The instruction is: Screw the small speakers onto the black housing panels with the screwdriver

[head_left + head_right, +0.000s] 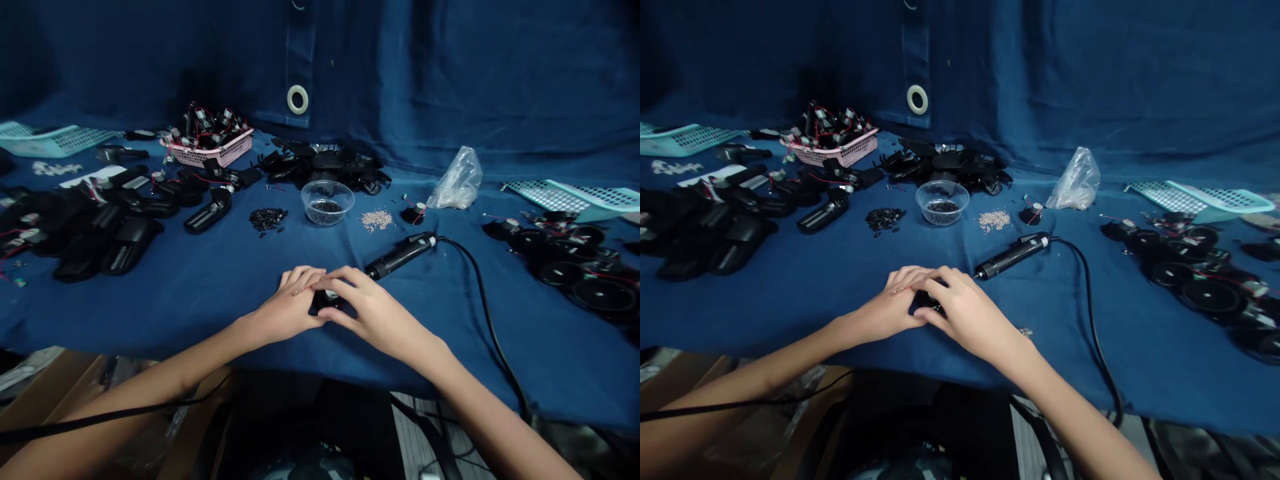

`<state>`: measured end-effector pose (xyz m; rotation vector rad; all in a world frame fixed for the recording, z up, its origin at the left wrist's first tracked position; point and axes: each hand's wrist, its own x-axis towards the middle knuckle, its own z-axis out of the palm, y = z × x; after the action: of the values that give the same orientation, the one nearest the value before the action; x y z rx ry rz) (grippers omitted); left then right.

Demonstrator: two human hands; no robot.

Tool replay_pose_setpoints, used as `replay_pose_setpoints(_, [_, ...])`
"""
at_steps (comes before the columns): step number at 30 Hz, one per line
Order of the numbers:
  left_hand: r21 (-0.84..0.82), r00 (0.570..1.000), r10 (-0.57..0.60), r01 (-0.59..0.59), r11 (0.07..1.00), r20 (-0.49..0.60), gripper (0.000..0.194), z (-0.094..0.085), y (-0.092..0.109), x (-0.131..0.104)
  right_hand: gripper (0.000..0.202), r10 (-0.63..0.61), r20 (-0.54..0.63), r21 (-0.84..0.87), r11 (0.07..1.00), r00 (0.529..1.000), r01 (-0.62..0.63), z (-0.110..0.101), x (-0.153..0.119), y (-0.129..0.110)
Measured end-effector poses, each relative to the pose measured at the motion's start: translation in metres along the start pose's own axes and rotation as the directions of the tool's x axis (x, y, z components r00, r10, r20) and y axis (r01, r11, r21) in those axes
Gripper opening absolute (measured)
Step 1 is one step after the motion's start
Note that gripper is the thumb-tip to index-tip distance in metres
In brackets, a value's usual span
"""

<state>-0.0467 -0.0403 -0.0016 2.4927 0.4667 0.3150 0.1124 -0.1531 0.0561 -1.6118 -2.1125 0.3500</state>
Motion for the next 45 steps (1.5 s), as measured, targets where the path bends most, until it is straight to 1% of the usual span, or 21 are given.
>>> replay_pose_setpoints(2, [-0.014, 1.000, 0.003, -0.002, 1.000, 0.030, 0.063, -0.006, 0.000, -0.001, 0.015, 0.031, -0.035, 0.065, 0.997, 0.999, -0.029, 0.005, 0.007, 0.002])
replay_pose_setpoints(4, [-0.049, 0.996, 0.024, -0.020, 0.999, 0.081, 0.064, -0.017, -0.002, -0.003, 0.011, 0.087, -0.085, 0.142, 0.987, 0.993, -0.075, 0.009, 0.012, 0.007])
replay_pose_setpoints(7, [-0.102, 0.979, 0.055, -0.035, 0.994, 0.198, 0.052, -0.042, -0.013, 0.000, 0.023, 0.103, -0.085, 0.191, 0.978, 0.991, -0.086, 0.014, 0.015, 0.012])
replay_pose_setpoints(9, [-0.129, 0.976, 0.053, -0.026, 0.991, 0.212, 0.043, -0.063, -0.026, 0.010, 0.029, 0.093, -0.066, 0.180, 0.980, 0.993, -0.080, 0.017, 0.016, 0.013])
replay_pose_setpoints(11, [-0.121, 0.994, 0.020, -0.007, 0.993, 0.106, 0.038, -0.084, -0.045, 0.030, 0.026, 0.105, -0.068, 0.174, 0.980, 0.992, -0.092, 0.019, 0.017, 0.014])
replay_pose_setpoints(13, [-0.006, 0.997, -0.041, 0.041, 0.999, -0.070, 0.033, -0.104, -0.069, 0.061, 0.025, 0.113, -0.077, 0.183, 0.978, 0.991, -0.097, 0.021, 0.017, 0.015])
replay_pose_setpoints(15, [0.174, 0.969, -0.094, 0.136, 0.975, -0.229, 0.031, -0.121, -0.097, 0.097, 0.028, 0.092, -0.063, 0.165, 0.983, 0.994, -0.081, 0.021, 0.017, 0.016])
replay_pose_setpoints(17, [0.223, 0.941, -0.133, 0.208, 0.952, -0.311, 0.033, -0.134, -0.124, 0.132, 0.027, 0.075, -0.050, 0.152, 0.986, 0.996, -0.067, 0.021, 0.017, 0.016])
replay_pose_setpoints(21, [0.287, 0.909, -0.178, 0.297, 0.911, -0.376, 0.044, -0.145, -0.164, 0.186, 0.021, 0.198, -0.133, 0.279, 0.948, 0.971, -0.155, 0.024, 0.020, 0.016])
replay_pose_setpoints(24, [0.347, 0.917, -0.160, 0.293, 0.891, -0.364, 0.047, -0.142, -0.175, 0.211, 0.028, 0.386, -0.176, 0.500, 0.828, 0.905, -0.255, 0.030, 0.023, 0.018])
replay_pose_setpoints(26, [0.381, 0.928, -0.132, 0.269, 0.884, -0.349, 0.039, -0.139, -0.177, 0.222, 0.039, 0.461, -0.196, 0.604, 0.752, 0.865, -0.264, 0.033, 0.023, 0.021])
replay_pose_setpoints(27, [0.395, 0.930, -0.118, 0.260, 0.881, -0.349, 0.034, -0.139, -0.176, 0.226, 0.046, 0.472, -0.229, 0.608, 0.752, 0.851, -0.253, 0.033, 0.023, 0.023])
replay_pose_setpoints(29, [0.412, 0.925, -0.096, 0.254, 0.875, -0.367, 0.029, -0.139, -0.174, 0.233, 0.057, 0.439, -0.312, 0.502, 0.829, 0.842, -0.246, 0.031, 0.020, 0.026])
replay_pose_setpoints(32, [0.419, 0.900, -0.069, 0.266, 0.868, -0.430, 0.032, -0.147, -0.169, 0.239, 0.050, 0.258, -0.351, 0.178, 0.962, 0.900, -0.207, 0.023, 0.015, 0.028])
replay_pose_setpoints(34, [0.402, 0.870, -0.040, 0.268, 0.876, -0.492, 0.032, -0.156, -0.164, 0.240, 0.044, 0.115, -0.325, 0.013, 0.993, 0.939, -0.117, 0.018, 0.011, 0.027])
replay_pose_setpoints(36, [0.351, 0.817, 0.001, 0.246, 0.903, -0.577, 0.027, -0.167, -0.157, 0.239, 0.041, 0.007, -0.267, -0.048, 0.999, 0.964, -0.021, 0.015, 0.009, 0.024])
replay_pose_setpoints(38, [0.298, 0.756, 0.030, 0.221, 0.929, -0.654, 0.021, -0.177, -0.148, 0.232, 0.035, -0.015, -0.191, -0.030, 0.999, 0.982, 0.009, 0.013, 0.008, 0.022])
replay_pose_setpoints(41, [0.265, 0.669, 0.058, 0.212, 0.941, -0.741, 0.016, -0.183, -0.127, 0.205, 0.027, 0.056, -0.110, 0.010, 0.998, 0.992, -0.055, 0.009, 0.008, 0.021])
replay_pose_setpoints(43, [0.233, 0.603, 0.092, 0.160, 0.959, -0.792, 0.015, -0.175, -0.110, 0.172, 0.028, 0.079, -0.085, 0.033, 0.997, 0.993, -0.076, 0.006, 0.007, 0.022])
replay_pose_setpoints(44, [0.199, 0.585, 0.104, 0.100, 0.975, -0.804, 0.015, -0.167, -0.101, 0.152, 0.029, 0.075, -0.073, 0.044, 0.996, 0.994, -0.072, 0.005, 0.006, 0.023])
replay_pose_setpoints(45, [0.166, 0.623, 0.114, 0.025, 0.986, -0.774, 0.016, -0.157, -0.092, 0.130, 0.030, 0.067, -0.064, 0.051, 0.997, 0.996, -0.064, 0.004, 0.004, 0.024])
